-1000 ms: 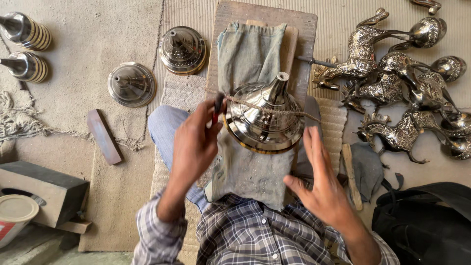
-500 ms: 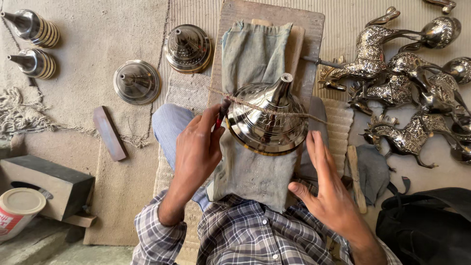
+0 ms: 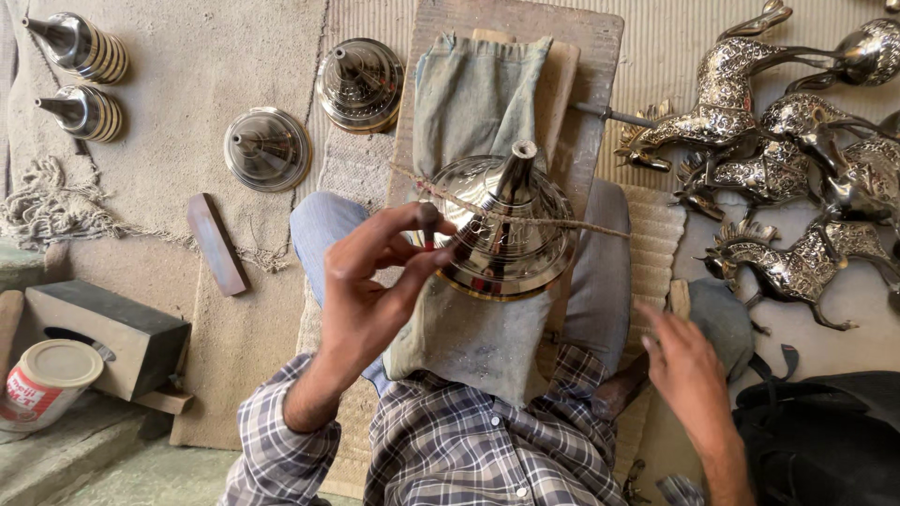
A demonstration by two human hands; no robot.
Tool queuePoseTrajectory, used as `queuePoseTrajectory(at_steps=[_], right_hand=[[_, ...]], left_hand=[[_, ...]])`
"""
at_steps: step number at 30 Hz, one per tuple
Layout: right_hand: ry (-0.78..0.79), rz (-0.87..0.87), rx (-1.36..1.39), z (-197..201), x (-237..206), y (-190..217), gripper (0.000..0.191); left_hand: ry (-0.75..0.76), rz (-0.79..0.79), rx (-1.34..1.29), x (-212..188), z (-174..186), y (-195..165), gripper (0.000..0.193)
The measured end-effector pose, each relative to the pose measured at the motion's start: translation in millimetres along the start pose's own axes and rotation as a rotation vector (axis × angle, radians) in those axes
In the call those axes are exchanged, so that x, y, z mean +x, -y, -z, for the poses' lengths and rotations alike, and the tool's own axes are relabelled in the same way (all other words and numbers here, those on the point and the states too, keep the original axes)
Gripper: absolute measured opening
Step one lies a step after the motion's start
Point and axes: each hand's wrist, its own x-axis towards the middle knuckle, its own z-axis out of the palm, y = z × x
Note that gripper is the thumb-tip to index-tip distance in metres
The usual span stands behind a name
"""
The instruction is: The person sits cross-legged on the floor and uses a hammer and a metal punch to shape a silver-colored metal object. They repeatedly strike the punch against the object, which is placed on a cloth-covered wooden board. The person occasionally rotates the object to work on different areas.
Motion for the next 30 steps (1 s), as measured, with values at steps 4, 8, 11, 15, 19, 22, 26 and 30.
queuePoseTrajectory(at_steps=[4, 8, 11, 15, 19, 22, 26, 30], right_hand=[[0.235, 0.021, -0.384, -39.3, -15.5, -39.6, 0.072], [0.038, 0.114, -0.026, -56.4, -18.7, -48.4, 0.070], [-0.041, 0.142, 0.176, -53.7, -16.6, -53.2, 0.064], [-0.149, -0.057, 0.314, -26.6, -20.7, -46.6, 0.034], [-0.278, 0.008, 0.961, 8.9, -34.4, -20.9, 0.042], [-0.259, 0.114, 1.254, 34.3, -40.7, 3.5, 0.060], [-0.310, 0.100, 1.071, 60.0, -41.9, 27.0, 0.068], [-0.440, 0.280, 1.194, 73.4, -38.7, 31.4, 0.075]], left_hand=[[0.170, 0.008, -0.146, 15.6, -18.3, -10.4, 0.040], [0.262, 0.098, 0.028, 26.7, -36.6, -16.7, 0.048], [0.299, -0.080, 0.104, 39.8, -53.6, -9.7, 0.050], [0.343, -0.264, 0.255, 44.7, -60.8, -5.6, 0.058], [0.452, -0.258, 0.367, 48.0, -54.0, -12.3, 0.063], [0.485, -0.299, 0.330, 53.3, -46.7, -19.1, 0.064], [0.522, -0.289, 0.178, 60.1, -44.6, -23.3, 0.059], [0.552, -0.316, 0.196, 63.4, -42.4, -24.3, 0.059]])
